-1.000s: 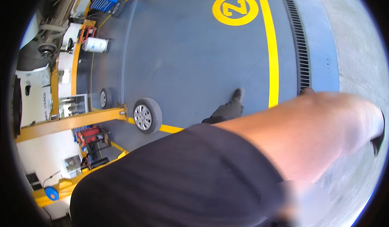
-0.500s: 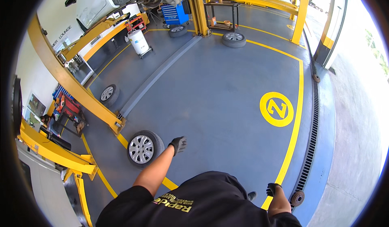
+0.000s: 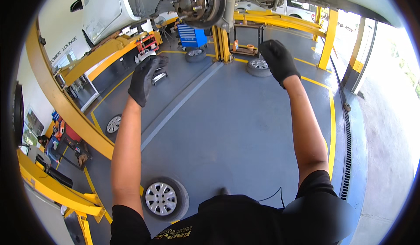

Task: The person removes two brake rotors from a vehicle's wheel hubs using a hammer and places them on the floor. They then measure the wheel hub with a caliper and place the caliper on a tool cart. The person handles a clipboard at the end.

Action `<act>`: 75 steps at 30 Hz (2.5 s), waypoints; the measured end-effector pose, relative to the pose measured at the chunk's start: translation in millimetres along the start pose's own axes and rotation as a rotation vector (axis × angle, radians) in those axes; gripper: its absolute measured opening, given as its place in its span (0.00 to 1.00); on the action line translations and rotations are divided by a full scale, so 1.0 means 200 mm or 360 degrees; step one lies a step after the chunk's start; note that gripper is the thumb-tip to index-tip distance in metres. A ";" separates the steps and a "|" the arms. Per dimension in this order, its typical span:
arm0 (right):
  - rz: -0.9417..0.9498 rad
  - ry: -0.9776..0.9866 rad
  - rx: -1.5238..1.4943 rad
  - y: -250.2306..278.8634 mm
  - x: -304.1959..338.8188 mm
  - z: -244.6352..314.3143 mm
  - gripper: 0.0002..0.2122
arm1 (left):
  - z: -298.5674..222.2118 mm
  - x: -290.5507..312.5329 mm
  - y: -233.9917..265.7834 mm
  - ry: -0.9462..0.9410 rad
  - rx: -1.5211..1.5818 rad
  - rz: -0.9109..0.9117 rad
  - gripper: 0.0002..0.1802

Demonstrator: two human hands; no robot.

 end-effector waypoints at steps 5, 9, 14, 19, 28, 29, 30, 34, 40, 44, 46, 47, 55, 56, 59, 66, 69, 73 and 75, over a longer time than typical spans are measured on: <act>-0.0273 0.0492 0.0678 -0.12 -0.76 0.57 0.11 | -0.30 -0.67 0.20 -0.0509 -0.0393 0.0119 0.21; -0.0439 0.0880 0.0762 -0.22 -1.02 0.73 0.13 | -0.42 -1.11 0.17 -0.0663 -0.0178 0.0284 0.18; -0.0130 0.0689 0.0990 -0.36 -1.20 0.67 0.15 | -0.39 -1.52 0.00 -0.0838 -0.0115 0.0805 0.20; -0.0123 -0.0045 0.0370 -0.40 -1.26 0.55 0.12 | -0.32 -1.73 -0.06 -0.0682 0.0003 0.0944 0.19; -0.0247 0.0053 0.0220 -0.43 -1.25 0.53 0.09 | -0.24 -1.69 -0.12 -0.0846 0.0436 0.0851 0.14; -0.0246 0.0064 0.0176 -0.43 -1.25 0.52 0.09 | -0.23 -1.69 -0.12 -0.0827 0.0447 0.0804 0.14; -0.0254 0.0057 0.0153 -0.44 -1.25 0.52 0.09 | -0.22 -1.68 -0.13 -0.0811 0.0490 0.0816 0.13; -0.0265 0.0058 0.0062 -0.44 -1.26 0.50 0.08 | -0.23 -1.67 -0.13 -0.0791 0.0650 0.0840 0.13; -0.0377 0.0360 0.0272 -0.45 -1.25 0.53 0.11 | -0.24 -1.66 -0.14 -0.0864 0.0384 0.0748 0.12; -0.0385 0.0331 0.0225 -0.46 -1.25 0.53 0.10 | -0.25 -1.65 -0.13 -0.0832 0.0472 0.0776 0.12; -0.0384 0.0290 0.0161 -0.46 -1.25 0.53 0.10 | -0.25 -1.65 -0.13 -0.0787 0.0477 0.0761 0.12; -0.0365 0.0295 0.0131 -0.46 -1.25 0.54 0.10 | -0.25 -1.65 -0.12 -0.0746 0.0502 0.0772 0.12; -0.0422 0.0173 0.0192 -0.46 -1.23 0.55 0.11 | -0.27 -1.65 -0.12 -0.0845 0.0267 0.0696 0.13; -0.0427 0.0187 0.0199 -0.46 -1.23 0.55 0.12 | -0.28 -1.65 -0.11 -0.0867 0.0246 0.0706 0.13; -0.0434 0.0232 0.0209 -0.46 -1.24 0.55 0.12 | -0.30 -1.64 -0.10 -0.0805 0.0232 0.0804 0.15; -0.0272 0.0253 0.0195 -0.45 -1.23 0.56 0.11 | -0.32 -1.62 -0.05 -0.0571 0.0203 0.0989 0.19; -0.0162 0.0268 0.0261 -0.43 -1.23 0.57 0.11 | -0.32 -1.65 -0.03 -0.0616 0.0057 0.1019 0.21; -0.0101 0.0338 0.0592 -0.40 -1.24 0.60 0.12 | -0.31 -1.69 -0.01 -0.0693 0.0089 0.1111 0.22; -0.0092 0.0237 0.0573 -0.39 -1.24 0.60 0.12 | -0.31 -1.70 -0.01 -0.0741 0.0152 0.1181 0.22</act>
Point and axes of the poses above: each hand's wrist, its own x-axis away from the middle knuckle, its own y-axis out of the back of the hand, z = x × y, the point moved 4 cm from there along -x, towards the middle knuckle, and after that the axes turned 2 degrees about x, right-handed, at the moved point
